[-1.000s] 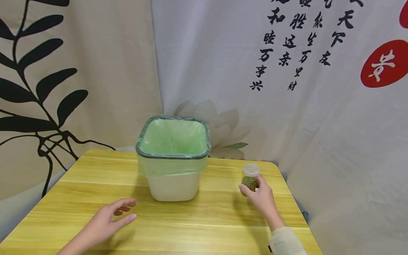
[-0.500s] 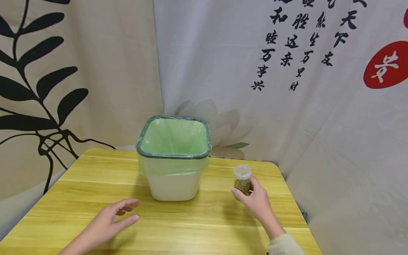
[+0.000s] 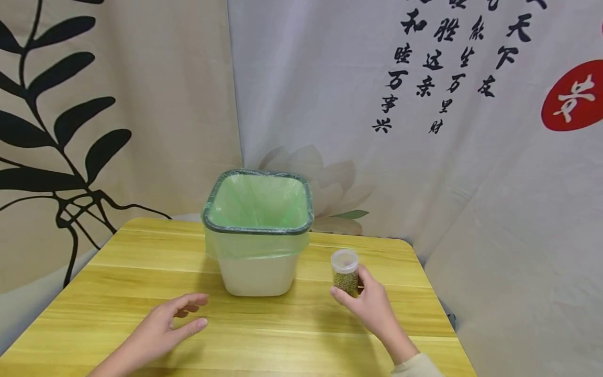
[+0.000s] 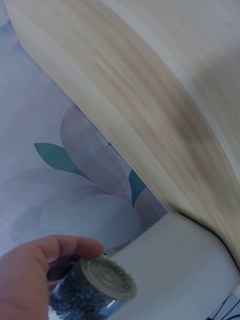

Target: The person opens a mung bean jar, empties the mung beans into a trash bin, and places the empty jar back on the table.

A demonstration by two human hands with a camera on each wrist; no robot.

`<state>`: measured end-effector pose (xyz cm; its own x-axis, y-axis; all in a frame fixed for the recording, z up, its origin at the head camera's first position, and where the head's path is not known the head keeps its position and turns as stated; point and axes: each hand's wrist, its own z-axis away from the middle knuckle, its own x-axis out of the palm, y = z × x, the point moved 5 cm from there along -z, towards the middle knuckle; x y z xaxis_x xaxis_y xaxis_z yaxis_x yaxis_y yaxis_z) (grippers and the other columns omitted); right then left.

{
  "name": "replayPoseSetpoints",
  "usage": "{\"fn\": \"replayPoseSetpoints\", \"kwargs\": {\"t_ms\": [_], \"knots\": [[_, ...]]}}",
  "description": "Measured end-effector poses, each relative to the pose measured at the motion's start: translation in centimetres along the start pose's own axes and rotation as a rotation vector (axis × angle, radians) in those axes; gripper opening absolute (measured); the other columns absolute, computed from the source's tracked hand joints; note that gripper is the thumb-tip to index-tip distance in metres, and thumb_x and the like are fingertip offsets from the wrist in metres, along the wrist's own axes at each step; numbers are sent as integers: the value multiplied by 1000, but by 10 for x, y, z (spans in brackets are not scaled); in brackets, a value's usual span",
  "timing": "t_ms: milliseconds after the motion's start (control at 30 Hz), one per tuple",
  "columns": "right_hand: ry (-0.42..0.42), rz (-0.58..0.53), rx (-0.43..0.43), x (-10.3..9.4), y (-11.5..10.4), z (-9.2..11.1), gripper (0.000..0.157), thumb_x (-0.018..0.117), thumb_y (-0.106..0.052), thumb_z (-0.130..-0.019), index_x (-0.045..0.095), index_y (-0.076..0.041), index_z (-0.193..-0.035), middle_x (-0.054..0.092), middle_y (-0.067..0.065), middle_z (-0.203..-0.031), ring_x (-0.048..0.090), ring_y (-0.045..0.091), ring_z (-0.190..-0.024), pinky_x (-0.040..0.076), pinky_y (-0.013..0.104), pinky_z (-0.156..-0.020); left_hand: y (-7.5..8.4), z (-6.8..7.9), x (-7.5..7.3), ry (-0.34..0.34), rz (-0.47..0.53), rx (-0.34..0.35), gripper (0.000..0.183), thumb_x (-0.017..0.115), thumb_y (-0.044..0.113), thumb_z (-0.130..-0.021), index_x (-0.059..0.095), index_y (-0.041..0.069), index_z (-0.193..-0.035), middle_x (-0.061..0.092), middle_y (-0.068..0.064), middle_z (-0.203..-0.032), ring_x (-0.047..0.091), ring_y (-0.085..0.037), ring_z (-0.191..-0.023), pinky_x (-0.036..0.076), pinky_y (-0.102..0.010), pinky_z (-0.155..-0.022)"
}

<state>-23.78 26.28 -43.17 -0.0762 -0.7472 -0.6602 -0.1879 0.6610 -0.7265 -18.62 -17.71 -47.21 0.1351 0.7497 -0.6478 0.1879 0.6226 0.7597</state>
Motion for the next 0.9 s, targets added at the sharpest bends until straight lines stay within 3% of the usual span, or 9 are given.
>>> {"fn": "replayPoseSetpoints", "kwargs": {"t_ms": [400,667,900], "knots": [[-62,-21,-55,17,-17,11,64,89,-42,-88,62,-19,-142,76,-1,-112,68,11,-95,58,24,-77,14,2,2,29,27,19,54,77,48,-97,65,21,-142,70,-2,-142,68,-28,-122,66,-44,-85],[-104,-48,-92,30,-26,17,57,90,-40,-88,65,-23,-137,76,-7,-114,67,6,-97,57,24,-81,21,2,5,19,7,58,53,74,51,-99,66,21,-142,70,-2,-142,69,-29,-121,65,-39,-87],[-144,-99,-111,40,-32,23,57,88,-39,-91,64,-21,-139,75,-2,-122,69,7,-104,61,25,-86,27,3,6,19,-28,116,52,71,52,-101,65,21,-142,71,-1,-141,70,-28,-120,63,-35,-89]]}}
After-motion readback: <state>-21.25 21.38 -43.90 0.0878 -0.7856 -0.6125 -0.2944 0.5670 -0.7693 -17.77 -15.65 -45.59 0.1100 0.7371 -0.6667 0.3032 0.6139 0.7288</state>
